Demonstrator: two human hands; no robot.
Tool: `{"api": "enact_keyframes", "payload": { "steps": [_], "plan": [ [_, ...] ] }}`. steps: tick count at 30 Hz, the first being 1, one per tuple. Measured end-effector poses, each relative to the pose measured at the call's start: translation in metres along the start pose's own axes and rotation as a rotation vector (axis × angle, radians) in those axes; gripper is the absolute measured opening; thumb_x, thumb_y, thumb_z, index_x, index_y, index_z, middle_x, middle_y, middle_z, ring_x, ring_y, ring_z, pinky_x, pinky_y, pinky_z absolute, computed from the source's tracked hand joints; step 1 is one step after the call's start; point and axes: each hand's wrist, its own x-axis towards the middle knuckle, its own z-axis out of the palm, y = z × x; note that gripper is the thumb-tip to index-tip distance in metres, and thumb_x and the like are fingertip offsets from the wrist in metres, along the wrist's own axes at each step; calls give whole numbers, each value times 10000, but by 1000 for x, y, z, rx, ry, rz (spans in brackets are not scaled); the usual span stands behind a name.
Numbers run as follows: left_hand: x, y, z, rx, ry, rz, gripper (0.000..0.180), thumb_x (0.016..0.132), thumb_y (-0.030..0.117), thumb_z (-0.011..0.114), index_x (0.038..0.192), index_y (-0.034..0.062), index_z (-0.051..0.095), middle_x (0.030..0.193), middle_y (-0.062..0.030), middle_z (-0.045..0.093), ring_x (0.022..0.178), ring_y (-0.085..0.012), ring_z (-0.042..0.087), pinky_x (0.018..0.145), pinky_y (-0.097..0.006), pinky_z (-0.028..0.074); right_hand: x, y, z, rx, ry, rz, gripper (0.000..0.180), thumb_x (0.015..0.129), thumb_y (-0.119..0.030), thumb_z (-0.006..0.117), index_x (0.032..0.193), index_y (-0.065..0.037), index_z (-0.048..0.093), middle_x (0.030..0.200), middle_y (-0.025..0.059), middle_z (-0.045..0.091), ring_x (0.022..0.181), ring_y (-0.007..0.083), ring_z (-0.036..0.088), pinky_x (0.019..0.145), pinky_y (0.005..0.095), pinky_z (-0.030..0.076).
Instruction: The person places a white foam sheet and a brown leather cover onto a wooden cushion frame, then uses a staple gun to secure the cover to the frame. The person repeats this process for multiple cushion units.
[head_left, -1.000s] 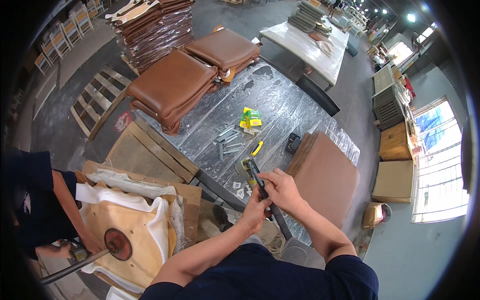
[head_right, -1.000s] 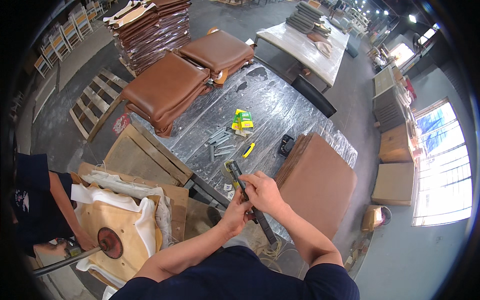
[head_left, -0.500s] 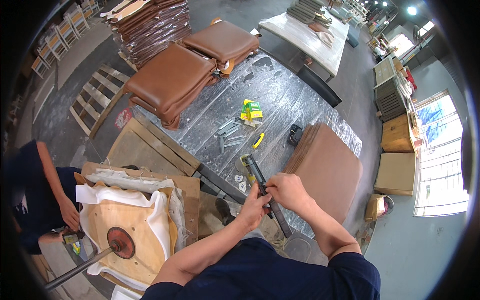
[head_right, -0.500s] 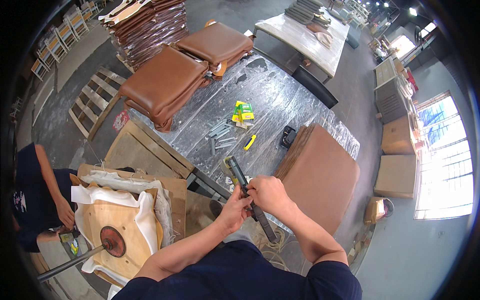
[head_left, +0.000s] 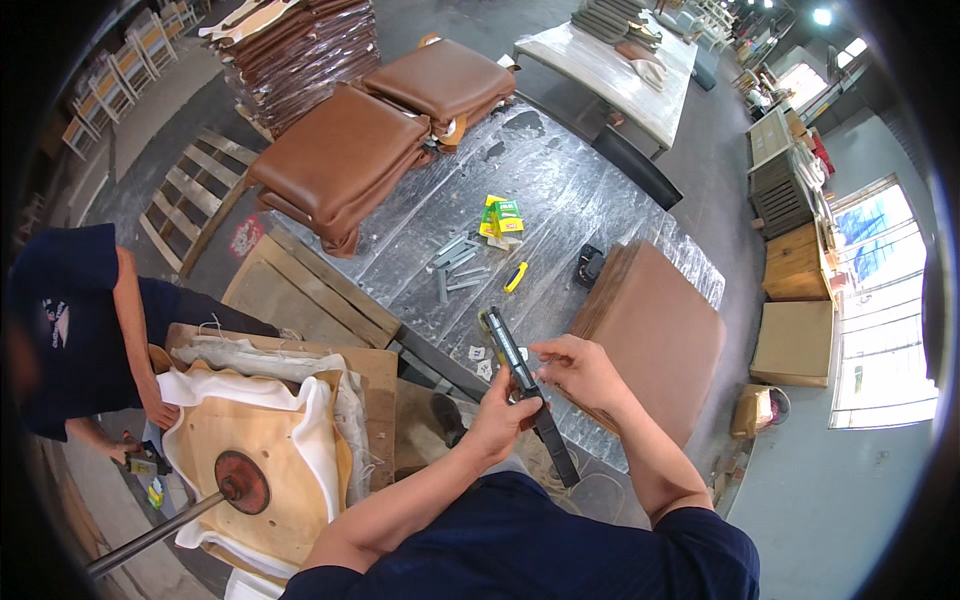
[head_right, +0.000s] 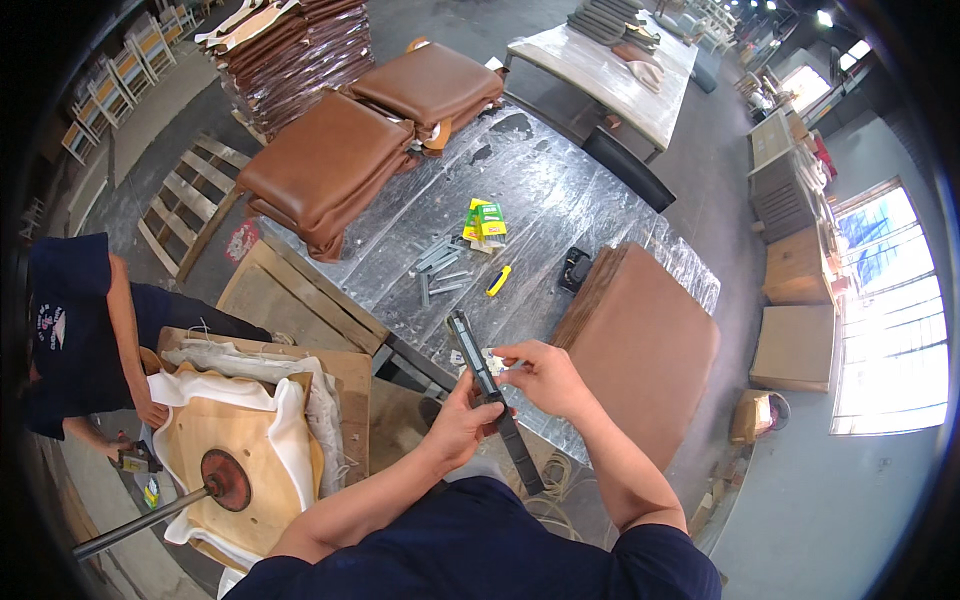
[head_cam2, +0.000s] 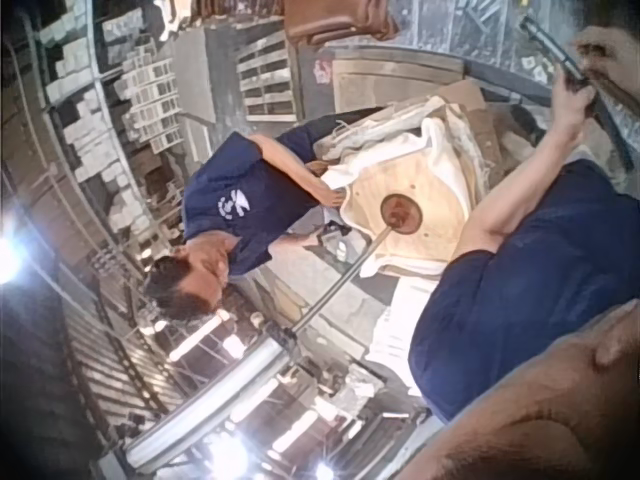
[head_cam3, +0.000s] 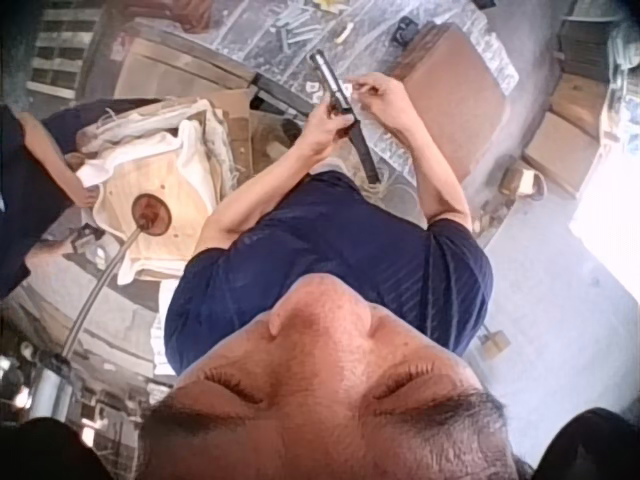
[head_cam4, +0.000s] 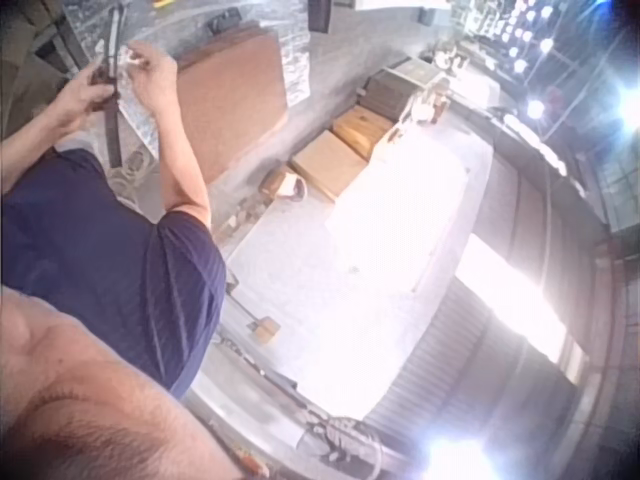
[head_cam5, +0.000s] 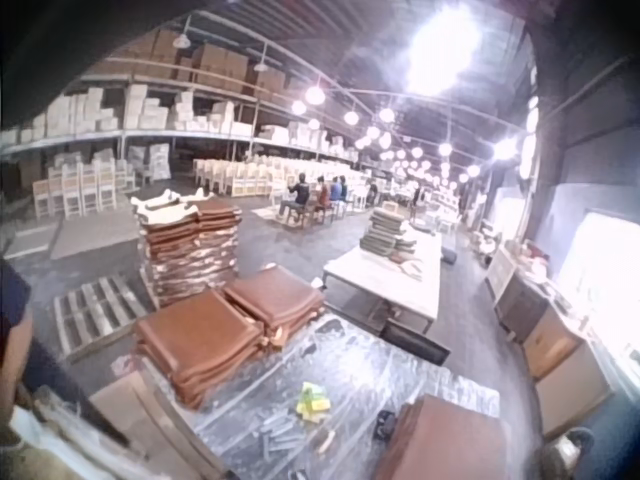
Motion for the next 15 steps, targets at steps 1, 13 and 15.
{"api": "enact_keyframes", "payload": {
  "steps": [1, 13, 15],
  "plan": [
    [-1, 4, -2, 3, -4, -19, 657, 1039, -44, 680, 1612, 198, 469, 1327, 13, 564, 1142, -210, 725, 967, -428, 640, 0, 16, 3, 99, 30, 76, 348, 1109, -296, 707, 1357, -68, 796, 1101, 72, 780, 941, 182, 757, 835, 402, 623],
    [-24, 21, 10, 65, 6, 60, 555, 1130, 73, 641, 1654, 65, 458, 1387, -89, 672, 1044, -251, 794, 879, -383, 679, 58, 56, 65, 1236, 77, 506, 647, 1102, -735, 552, 1097, -104, 695, 849, 21, 685, 768, 187, 663, 783, 377, 582],
    [-35, 18, 7, 175, 61, 54, 518, 1136, 101, 656, 1617, 20, 483, 1269, -92, 718, 990, -231, 797, 818, -352, 682, 76, 54, 52, 1270, 330, 424, 578, 1101, -703, 591, 1037, -137, 689, 839, 9, 674, 733, 176, 625, 704, 364, 530]
  ]
}}
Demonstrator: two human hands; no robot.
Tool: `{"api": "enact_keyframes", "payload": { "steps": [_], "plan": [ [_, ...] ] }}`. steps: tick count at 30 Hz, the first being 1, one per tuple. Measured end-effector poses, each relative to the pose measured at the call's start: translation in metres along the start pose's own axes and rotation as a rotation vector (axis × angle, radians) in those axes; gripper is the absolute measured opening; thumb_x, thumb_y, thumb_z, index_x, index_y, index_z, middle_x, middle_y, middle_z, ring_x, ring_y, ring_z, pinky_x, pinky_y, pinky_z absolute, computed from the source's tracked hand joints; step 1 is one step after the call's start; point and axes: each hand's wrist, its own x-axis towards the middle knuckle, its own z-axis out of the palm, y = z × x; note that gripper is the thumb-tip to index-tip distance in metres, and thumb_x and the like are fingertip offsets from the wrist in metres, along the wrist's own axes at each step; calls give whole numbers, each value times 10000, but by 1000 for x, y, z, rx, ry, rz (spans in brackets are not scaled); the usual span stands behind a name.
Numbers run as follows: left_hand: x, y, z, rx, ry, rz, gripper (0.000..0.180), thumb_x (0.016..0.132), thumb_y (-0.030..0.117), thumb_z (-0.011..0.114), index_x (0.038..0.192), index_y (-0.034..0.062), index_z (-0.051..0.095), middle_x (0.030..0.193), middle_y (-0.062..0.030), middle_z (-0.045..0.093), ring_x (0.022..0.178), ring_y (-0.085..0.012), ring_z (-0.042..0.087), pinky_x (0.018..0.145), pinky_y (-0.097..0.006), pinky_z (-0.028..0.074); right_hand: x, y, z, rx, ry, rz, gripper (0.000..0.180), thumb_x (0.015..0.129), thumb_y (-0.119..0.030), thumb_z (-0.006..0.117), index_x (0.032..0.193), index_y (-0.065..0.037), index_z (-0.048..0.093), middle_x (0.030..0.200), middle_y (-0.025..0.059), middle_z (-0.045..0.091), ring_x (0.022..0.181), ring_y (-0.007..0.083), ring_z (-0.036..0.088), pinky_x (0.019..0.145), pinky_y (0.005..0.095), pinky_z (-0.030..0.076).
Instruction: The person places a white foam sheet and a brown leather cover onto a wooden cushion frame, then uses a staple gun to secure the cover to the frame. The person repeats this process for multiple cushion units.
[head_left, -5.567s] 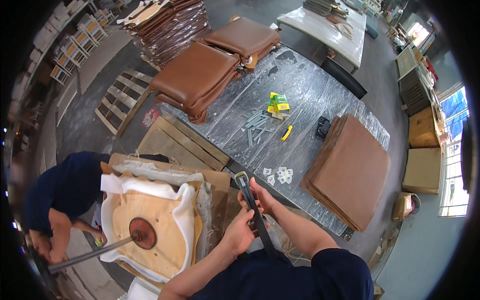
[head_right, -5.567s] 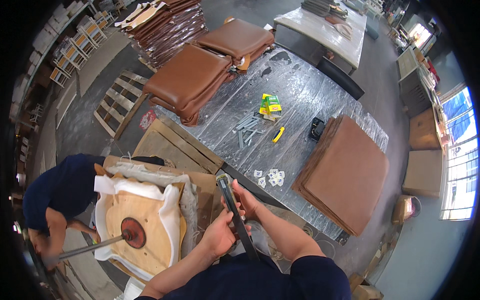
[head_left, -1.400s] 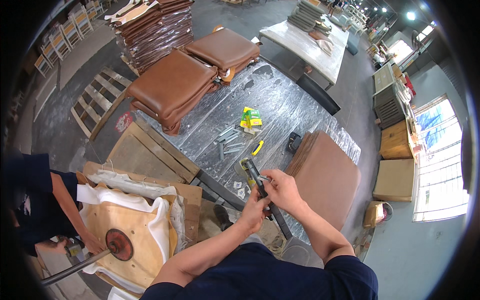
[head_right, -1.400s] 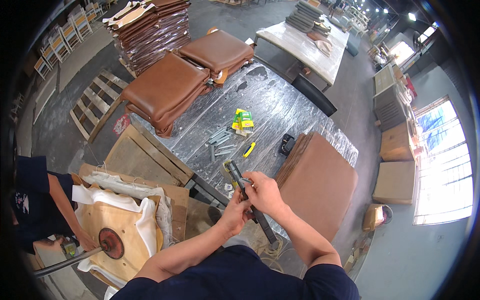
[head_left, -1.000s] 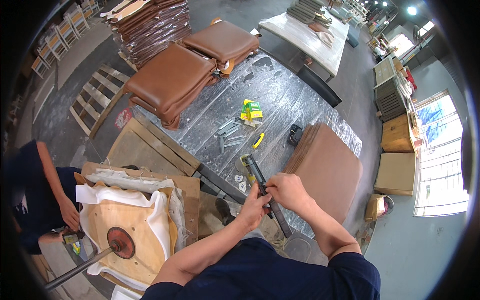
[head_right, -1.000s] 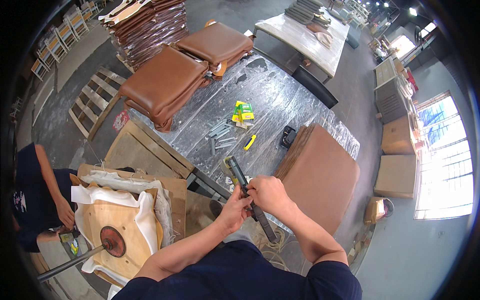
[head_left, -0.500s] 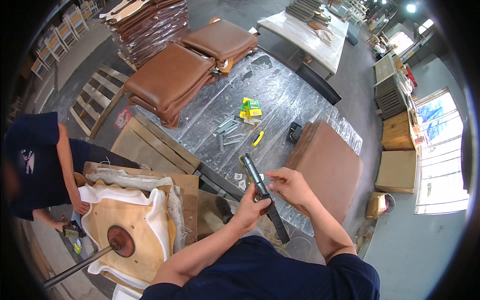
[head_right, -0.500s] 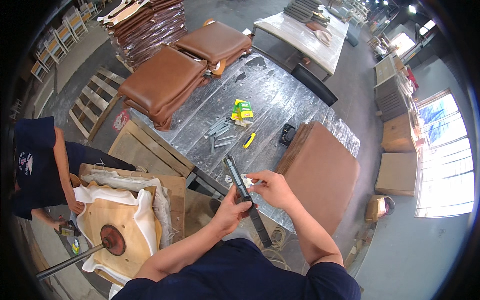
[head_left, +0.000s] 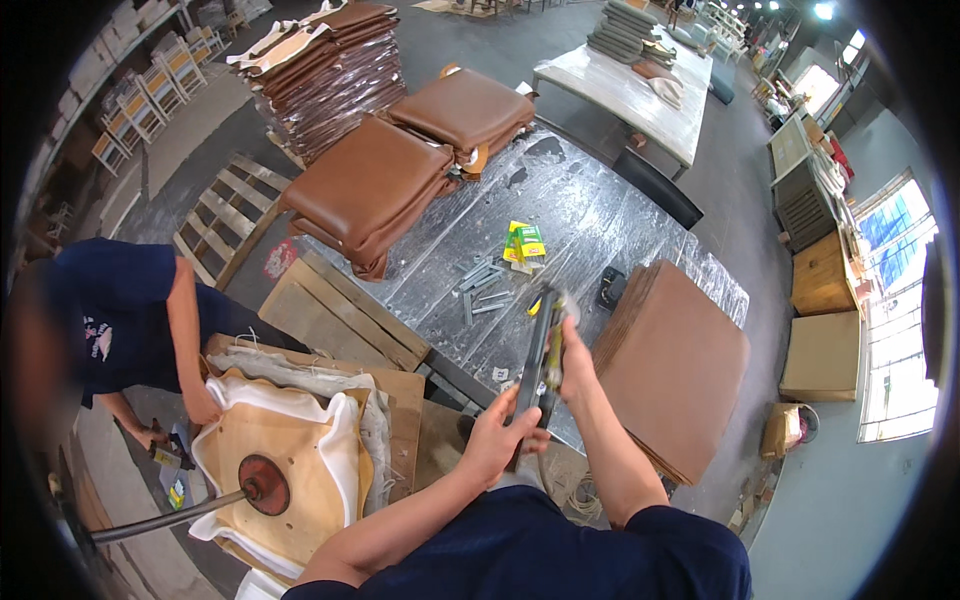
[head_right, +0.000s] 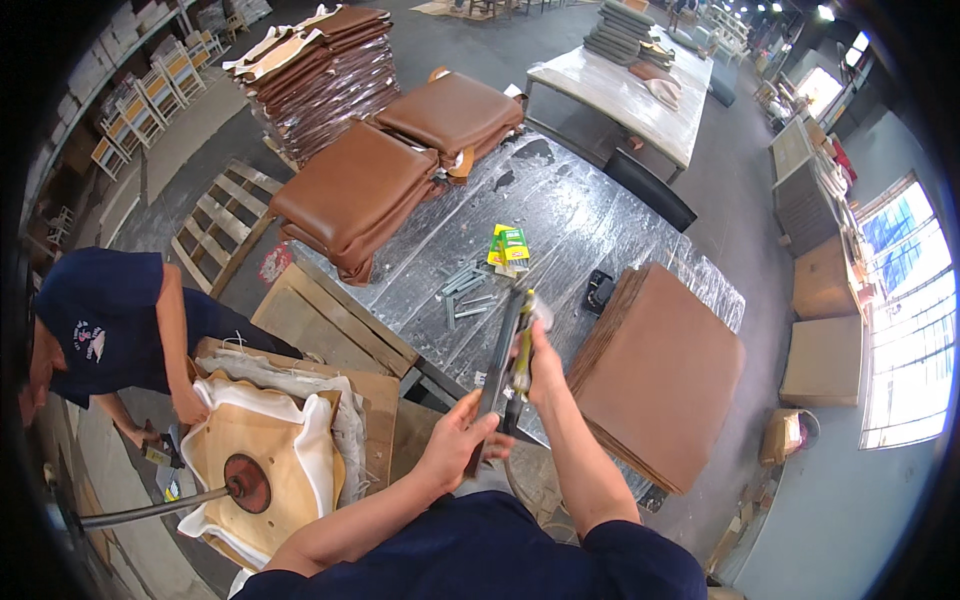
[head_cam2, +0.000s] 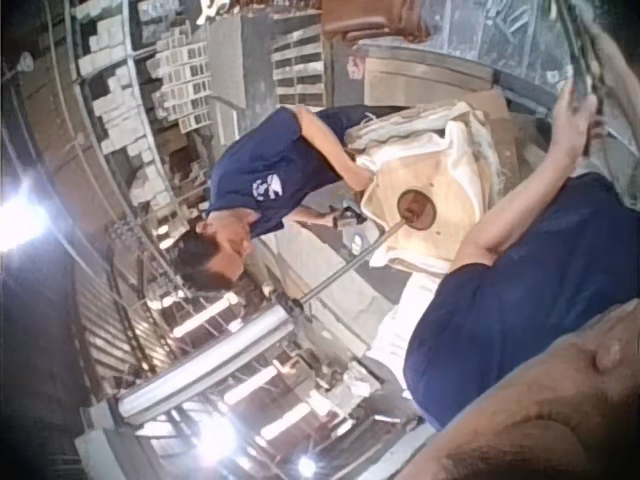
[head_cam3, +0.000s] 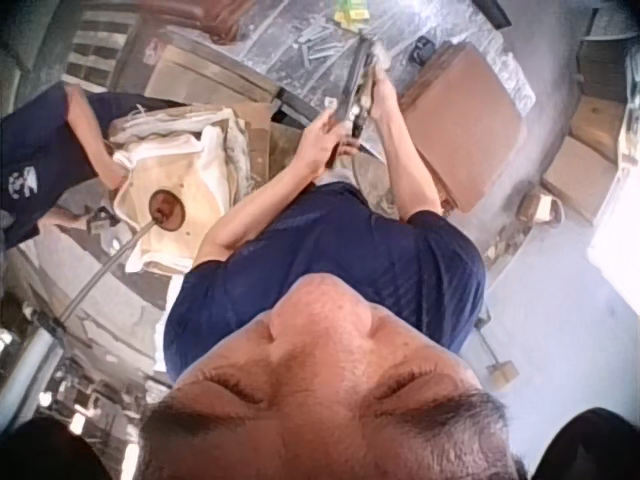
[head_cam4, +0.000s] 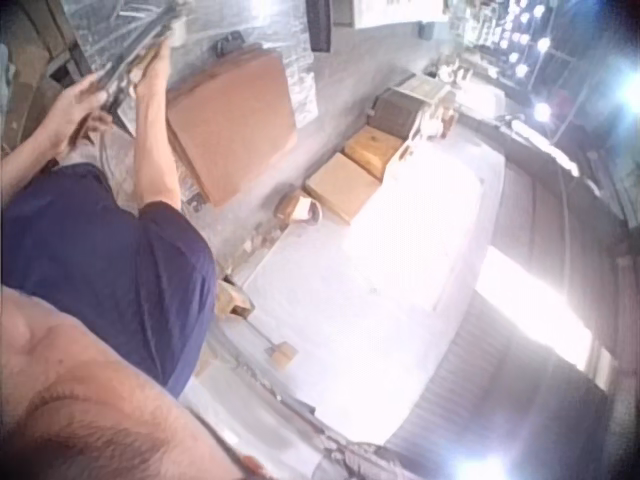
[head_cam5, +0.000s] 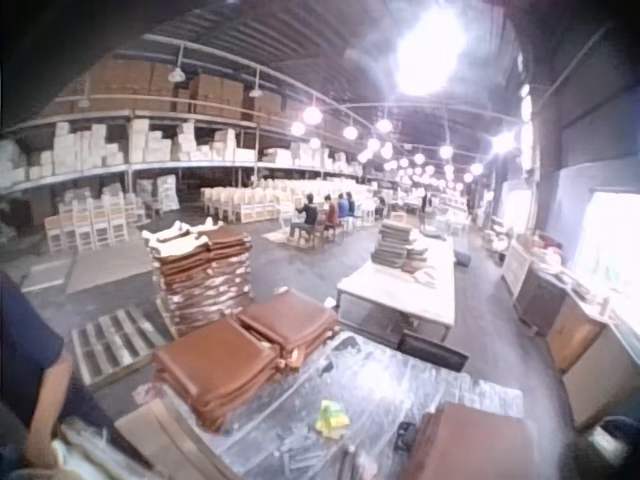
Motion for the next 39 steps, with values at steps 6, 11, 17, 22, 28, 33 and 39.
{"api": "enact_keyframes", "payload": {
  "steps": [6, 11, 17, 22, 28, 33, 39],
  "plan": [
    [-41, -13, -16, 320, -7, 25, 486, 1112, 126, 707, 1550, 3, 535, 1174, -86, 732, 896, -212, 796, 767, -355, 683, -15, -15, 53, -103, -64, -141, 576, 1147, -657, 531, 945, -137, 671, 763, 22, 629, 694, 166, 595, 670, 352, 491],
    [-70, -20, -30, 636, 230, 491, 436, 1094, 156, 725, 1480, 2, 593, 1176, -84, 761, 967, -151, 769, 857, -321, 639, -53, 1, 82, -64, -53, -207, 568, 1150, -635, 544, 956, -115, 665, 750, 25, 619, 687, 167, 597, 673, 343, 497],
    [-121, -21, -60, 732, 265, 341, 446, 1048, 218, 787, 1417, 3, 659, 1194, -95, 784, 1013, -176, 749, 933, -353, 601, -93, 36, 91, 60, -112, -214, 522, 1135, -629, 588, 992, -131, 649, 759, 30, 621, 639, 173, 603, 600, 340, 502],
    [-160, -31, -62, 704, 344, 548, 438, 1064, 233, 756, 1420, 3, 647, 1204, -161, 773, 1083, -240, 744, 983, -405, 571, -146, 90, 95, -326, -219, -226, 601, 1126, -686, 549, 981, -108, 629, 772, 63, 647, 633, 184, 630, 585, 345, 526],
    [-196, -45, -77, 607, 393, 708, 451, 1063, 225, 747, 1393, -36, 585, 1259, -176, 675, 1157, -280, 662, 1042, -441, 520, -218, 148, 113, -514, -299, -244, 607, 1193, -615, 443, 975, -77, 624, 774, 54, 642, 646, 168, 598, 640, 327, 500],
    [-215, -53, -70, 565, 459, 652, 469, 1080, 305, 743, 1409, 10, 587, 1190, -179, 732, 1092, -302, 730, 989, -437, 561, -234, 164, 109, -513, -266, -178, 572, 1189, -632, 453, 1118, -106, 666, 903, -6, 653, 759, 98, 593, 682, 293, 499],
    [-217, -31, -91, 529, 343, 684, 459, 1108, 306, 715, 1444, 20, 590, 1248, -150, 741, 1147, -285, 733, 1002, -416, 560, -236, 148, 110, -531, -525, -415, 411, 1196, -455, 533, 1119, -71, 655, 912, 51, 708, 779, 151, 679, 698, 327, 559]
  ]
}}
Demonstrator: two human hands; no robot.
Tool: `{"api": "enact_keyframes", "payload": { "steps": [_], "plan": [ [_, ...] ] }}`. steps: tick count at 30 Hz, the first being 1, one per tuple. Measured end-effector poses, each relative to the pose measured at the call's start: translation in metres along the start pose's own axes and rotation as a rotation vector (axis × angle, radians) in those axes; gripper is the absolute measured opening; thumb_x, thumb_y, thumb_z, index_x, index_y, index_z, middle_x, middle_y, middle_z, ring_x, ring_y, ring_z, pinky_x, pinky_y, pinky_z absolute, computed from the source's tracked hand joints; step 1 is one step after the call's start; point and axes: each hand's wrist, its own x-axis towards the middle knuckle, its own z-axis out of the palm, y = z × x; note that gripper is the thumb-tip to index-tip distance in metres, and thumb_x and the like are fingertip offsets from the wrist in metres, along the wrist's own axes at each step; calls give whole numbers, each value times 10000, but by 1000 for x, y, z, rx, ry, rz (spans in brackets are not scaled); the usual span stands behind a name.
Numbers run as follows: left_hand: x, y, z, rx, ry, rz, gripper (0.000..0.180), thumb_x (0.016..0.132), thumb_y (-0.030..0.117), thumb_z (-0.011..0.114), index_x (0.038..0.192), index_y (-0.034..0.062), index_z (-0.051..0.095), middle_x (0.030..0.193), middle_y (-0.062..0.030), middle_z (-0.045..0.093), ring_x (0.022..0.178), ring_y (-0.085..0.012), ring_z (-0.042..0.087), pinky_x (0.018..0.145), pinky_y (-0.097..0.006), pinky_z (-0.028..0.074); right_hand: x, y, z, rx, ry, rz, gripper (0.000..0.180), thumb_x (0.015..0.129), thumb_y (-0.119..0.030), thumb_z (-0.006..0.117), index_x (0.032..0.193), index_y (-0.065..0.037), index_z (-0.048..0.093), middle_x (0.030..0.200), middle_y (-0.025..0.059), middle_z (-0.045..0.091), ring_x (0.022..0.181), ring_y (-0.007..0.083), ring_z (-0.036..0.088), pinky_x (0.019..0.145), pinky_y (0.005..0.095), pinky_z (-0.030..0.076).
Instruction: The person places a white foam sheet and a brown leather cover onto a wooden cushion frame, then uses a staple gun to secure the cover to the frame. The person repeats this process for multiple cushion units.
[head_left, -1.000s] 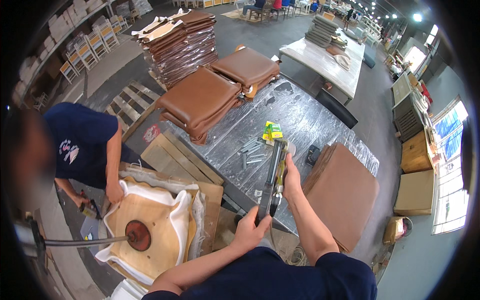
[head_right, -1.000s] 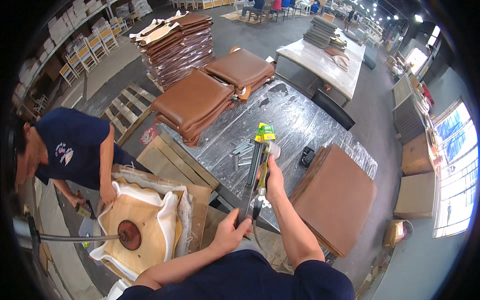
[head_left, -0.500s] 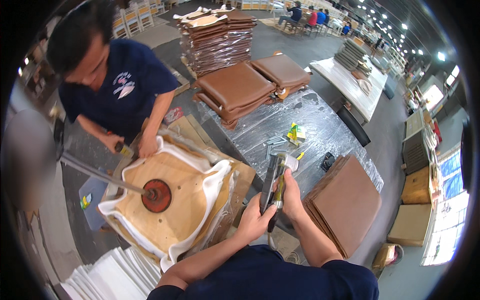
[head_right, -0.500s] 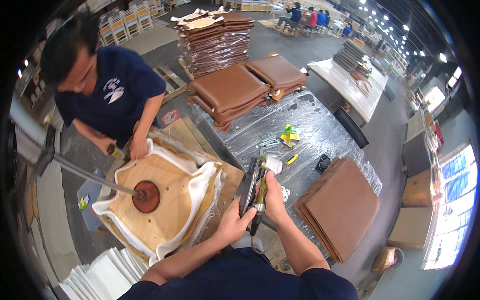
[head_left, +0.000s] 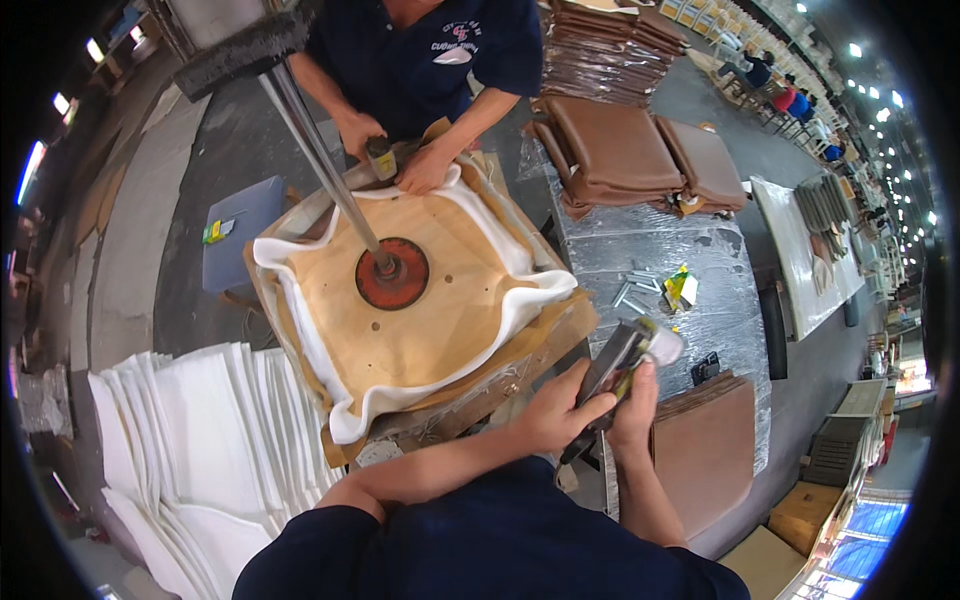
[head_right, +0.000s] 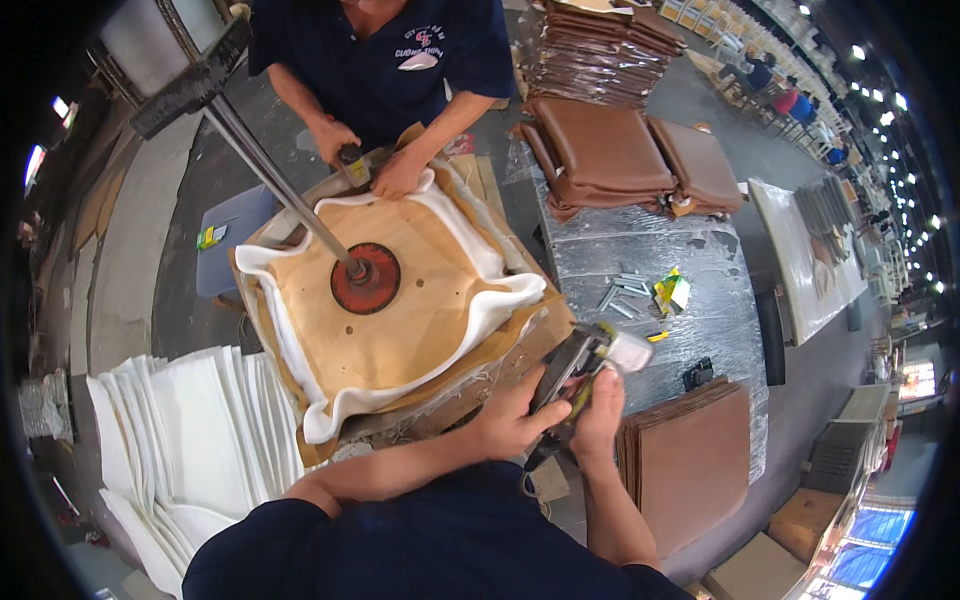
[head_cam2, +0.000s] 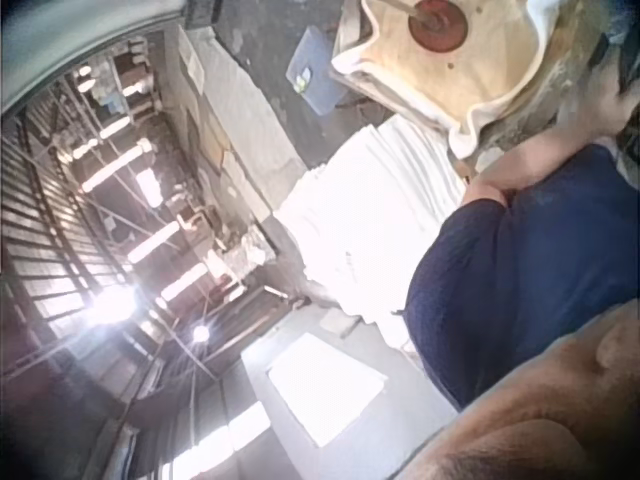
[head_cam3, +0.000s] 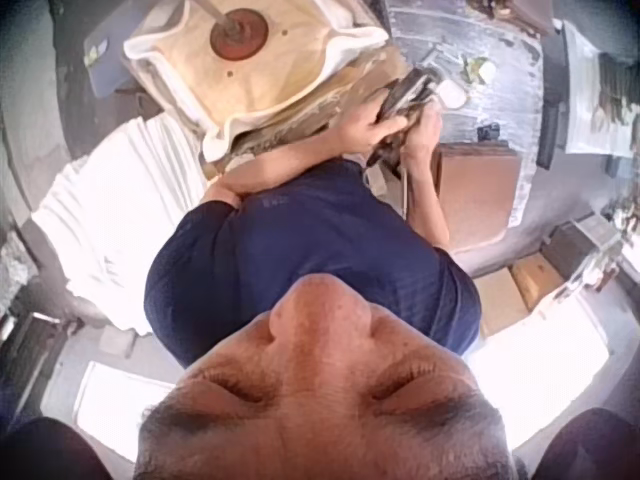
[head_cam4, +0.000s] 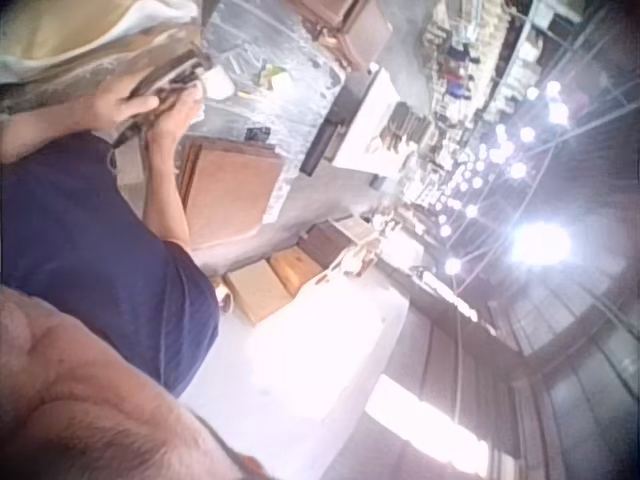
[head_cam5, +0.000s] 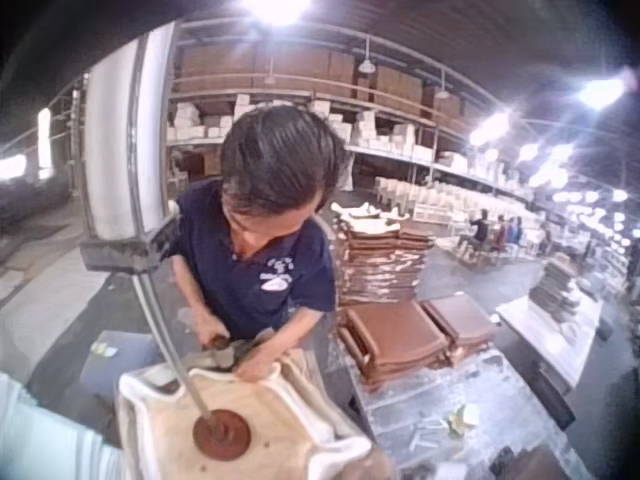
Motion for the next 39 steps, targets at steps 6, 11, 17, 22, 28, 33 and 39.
{"api": "enact_keyframes", "payload": {
  "steps": [6, 11, 17, 22, 28, 33, 39],
  "plan": [
    [1, -19, -24, 274, 48, 218, 583, 1027, 309, 804, 1508, 38, 618, 1400, -205, 655, 1340, -379, 628, 1167, -482, 497, 22, -59, -50, -152, -272, 0, 585, 936, -219, 880, 1418, -23, 612, 1095, 103, 730, 995, 209, 717, 884, 368, 597],
    [-27, -78, -66, 1162, 412, 96, 479, 936, 298, 846, 1343, 74, 727, 1461, -201, 597, 1472, -470, 493, 1237, -681, 369, 36, -38, -51, -450, -448, 1, 719, 877, -95, 953, 1497, -16, 596, 1329, 99, 709, 1210, 176, 666, 1061, 348, 541],
    [-5, -104, -100, 1192, 445, 47, 300, 951, 356, 823, 1093, 93, 811, 1382, -182, 609, 1424, -452, 514, 1247, -728, 314, 29, 0, -14, -479, -580, 167, 756, 895, -186, 974, 1533, 11, 621, 1384, 79, 737, 1250, 157, 665, 1087, 343, 531],
    [0, -114, -111, 1139, 385, 55, 266, 954, 366, 815, 999, 107, 849, 1296, -165, 642, 1343, -411, 568, 1239, -729, 317, 37, 17, 7, -560, -665, 148, 724, 907, -204, 962, 1524, 0, 642, 1402, 83, 741, 1223, 175, 684, 1084, 349, 535],
    [4, -115, -121, 1063, 423, 13, 268, 943, 363, 821, 1002, 105, 862, 1307, -137, 642, 1372, -389, 543, 1282, -718, 287, 51, 25, 31, -608, -680, 260, 698, 917, -134, 937, 1536, -8, 640, 1184, 60, 783, 991, 139, 726, 877, 310, 593],
    [3, -125, -127, 901, 542, -23, 243, 929, 319, 830, 965, 81, 867, 1372, -135, 633, 1496, -422, 460, 1329, -696, 235, 68, 26, 46, -706, -688, 347, 674, 930, -169, 934, 1512, 11, 645, 1054, 57, 784, 797, 106, 711, 711, 300, 590],
    [7, -134, -135, 810, 575, -59, 269, 927, 316, 823, 891, 55, 874, 1573, -145, 574, 1646, -465, 305, 1360, -681, 169, 101, 19, 101, -869, -692, 356, 369, 942, -208, 918, 1168, 15, 730, 868, 55, 762, 642, 135, 703, 573, 316, 562]
  ]
}}
